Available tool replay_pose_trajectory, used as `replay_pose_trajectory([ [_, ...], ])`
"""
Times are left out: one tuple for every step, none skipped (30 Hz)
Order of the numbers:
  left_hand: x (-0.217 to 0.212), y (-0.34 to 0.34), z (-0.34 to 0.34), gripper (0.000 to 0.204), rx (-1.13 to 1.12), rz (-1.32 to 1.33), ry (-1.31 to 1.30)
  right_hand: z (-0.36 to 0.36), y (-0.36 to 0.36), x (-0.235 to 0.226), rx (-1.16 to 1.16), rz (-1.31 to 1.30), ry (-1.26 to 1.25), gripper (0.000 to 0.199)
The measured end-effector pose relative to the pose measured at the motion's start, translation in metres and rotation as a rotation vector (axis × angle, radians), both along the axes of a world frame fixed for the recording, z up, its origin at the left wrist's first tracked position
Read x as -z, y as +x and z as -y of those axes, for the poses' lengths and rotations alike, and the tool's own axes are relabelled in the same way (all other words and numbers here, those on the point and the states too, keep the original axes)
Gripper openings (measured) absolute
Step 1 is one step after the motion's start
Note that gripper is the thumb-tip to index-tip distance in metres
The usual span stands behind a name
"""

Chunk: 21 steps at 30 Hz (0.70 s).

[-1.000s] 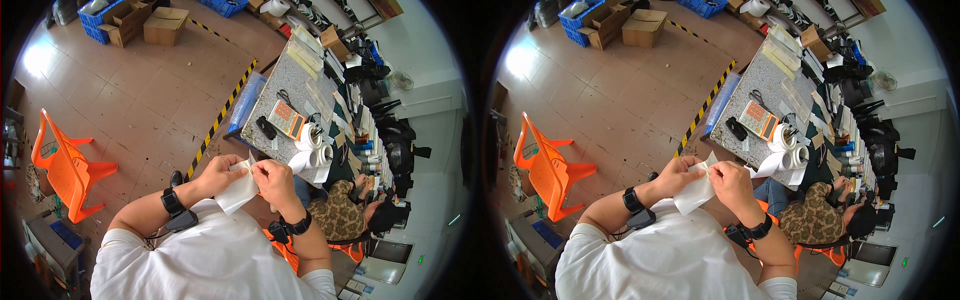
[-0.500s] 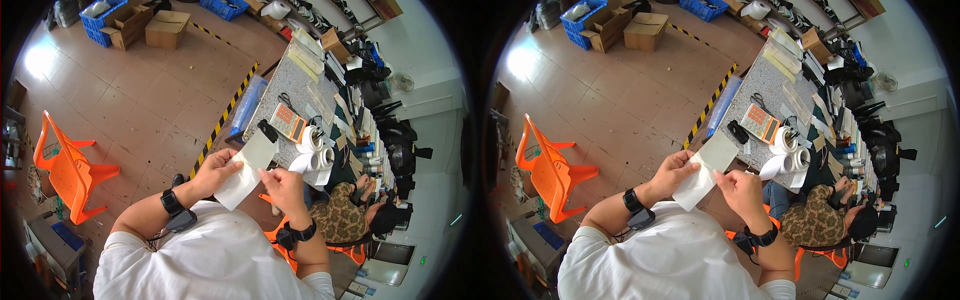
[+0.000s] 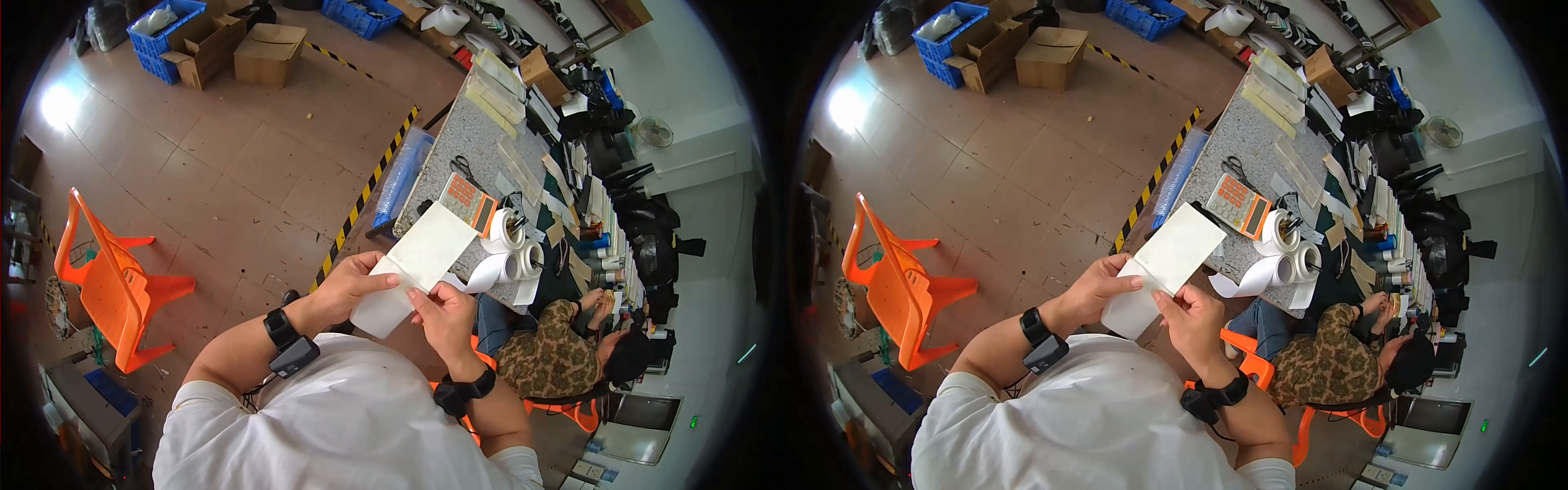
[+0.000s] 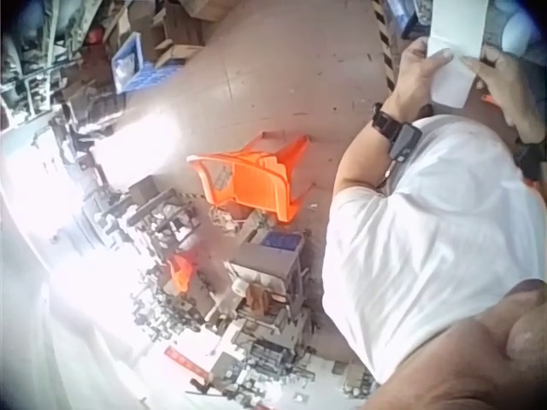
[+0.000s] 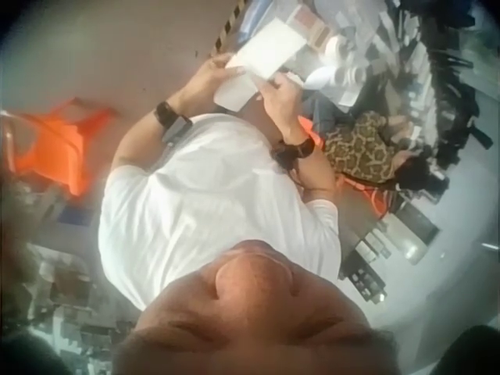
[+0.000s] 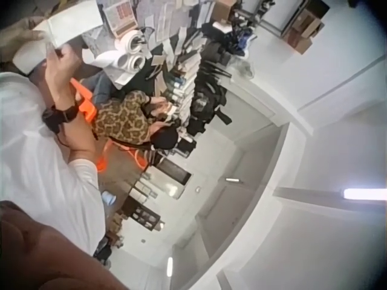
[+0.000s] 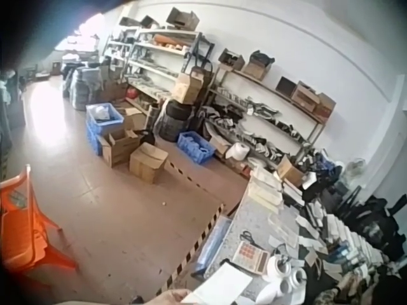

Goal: The person operates a machine by turning a handle and pressing buttons, then places a sticker sheet onto the machine bed. They use a small tool to peel a layer from the sheet, walk to a table, and fold a paper by hand.

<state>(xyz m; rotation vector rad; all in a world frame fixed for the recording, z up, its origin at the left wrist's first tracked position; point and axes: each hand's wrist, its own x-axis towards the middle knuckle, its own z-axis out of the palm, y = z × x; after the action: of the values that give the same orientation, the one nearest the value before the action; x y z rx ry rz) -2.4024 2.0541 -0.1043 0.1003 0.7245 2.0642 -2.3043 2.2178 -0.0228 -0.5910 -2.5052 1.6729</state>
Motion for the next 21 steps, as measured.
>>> replay_pose_trajectory([
  [0.000, 0.000, -0.002, 0.023, 0.016, 0.005, -0.016, 0.002, 0.001, 0.003, 0.001, -0.048, 0.023, 0.020],
  [-0.002, -0.001, -0.003, 0.023, 0.012, 0.008, -0.015, 0.002, 0.002, 0.004, 0.000, -0.094, 0.047, 0.020],
  [-0.006, -0.001, -0.002, 0.022, 0.024, 0.022, -0.010, 0.002, 0.003, 0.004, -0.005, -0.091, 0.049, 0.020],
  [-0.010, -0.002, -0.002, 0.022, 0.036, 0.037, -0.005, 0.001, 0.004, 0.002, -0.024, -0.093, 0.085, 0.019],
  [-0.012, -0.003, -0.002, 0.021, 0.050, 0.052, 0.001, 0.001, 0.004, -0.001, -0.043, -0.095, 0.122, 0.019],
  [-0.012, -0.003, -0.003, 0.021, 0.047, 0.054, 0.004, 0.000, 0.005, -0.004, -0.062, -0.098, 0.159, 0.019],
  [-0.011, -0.004, -0.003, 0.023, 0.063, 0.055, 0.010, -0.001, 0.005, -0.017, -0.066, -0.095, 0.161, 0.019],
  [-0.010, -0.004, -0.002, 0.025, 0.071, 0.058, 0.015, 0.000, 0.003, -0.038, -0.137, -0.042, 0.258, 0.016],
  [-0.008, -0.004, -0.002, 0.027, 0.083, 0.062, 0.019, -0.001, 0.001, -0.060, -0.206, 0.011, 0.355, 0.014],
  [-0.007, -0.003, -0.001, 0.027, 0.075, 0.068, 0.019, -0.001, -0.002, -0.072, -0.276, 0.064, 0.452, 0.011],
  [-0.008, -0.002, -0.002, 0.027, 0.080, 0.042, 0.021, -0.001, -0.007, -0.077, -0.272, 0.069, 0.454, 0.011],
  [-0.009, -0.002, -0.003, 0.027, 0.083, 0.016, 0.024, -0.002, -0.016, -0.081, -0.332, -0.053, 0.572, 0.010],
  [-0.010, -0.001, -0.003, 0.026, 0.086, -0.010, 0.026, -0.003, -0.025, -0.084, -0.393, -0.176, 0.688, 0.009],
  [-0.012, 0.001, -0.005, 0.026, 0.089, -0.008, 0.031, -0.003, -0.030, -0.086, -0.452, -0.301, 0.806, 0.009],
  [-0.013, 0.004, -0.006, 0.025, 0.058, -0.038, 0.050, -0.004, -0.033, -0.084, -0.452, -0.297, 0.810, 0.009],
  [-0.015, 0.007, -0.007, 0.023, 0.025, -0.068, 0.068, -0.004, -0.036, -0.077, -0.455, -0.249, 0.804, 0.009],
  [-0.015, 0.008, -0.007, 0.022, -0.014, -0.099, 0.086, -0.005, -0.040, -0.069, -0.461, -0.204, 0.797, 0.009],
  [-0.014, 0.009, -0.008, 0.022, -0.019, -0.097, 0.089, -0.006, -0.042, -0.063, -0.469, -0.159, 0.789, 0.009],
  [-0.012, 0.009, -0.008, 0.021, -0.033, -0.099, 0.090, -0.006, -0.042, -0.061, -0.475, -0.158, 0.792, 0.009],
  [-0.010, 0.010, -0.008, 0.020, -0.048, -0.102, 0.090, -0.005, -0.042, -0.059, -0.473, -0.152, 0.776, 0.010],
  [-0.010, 0.010, -0.008, 0.019, -0.062, -0.105, 0.090, -0.005, -0.042, -0.057, -0.470, -0.145, 0.759, 0.011],
])
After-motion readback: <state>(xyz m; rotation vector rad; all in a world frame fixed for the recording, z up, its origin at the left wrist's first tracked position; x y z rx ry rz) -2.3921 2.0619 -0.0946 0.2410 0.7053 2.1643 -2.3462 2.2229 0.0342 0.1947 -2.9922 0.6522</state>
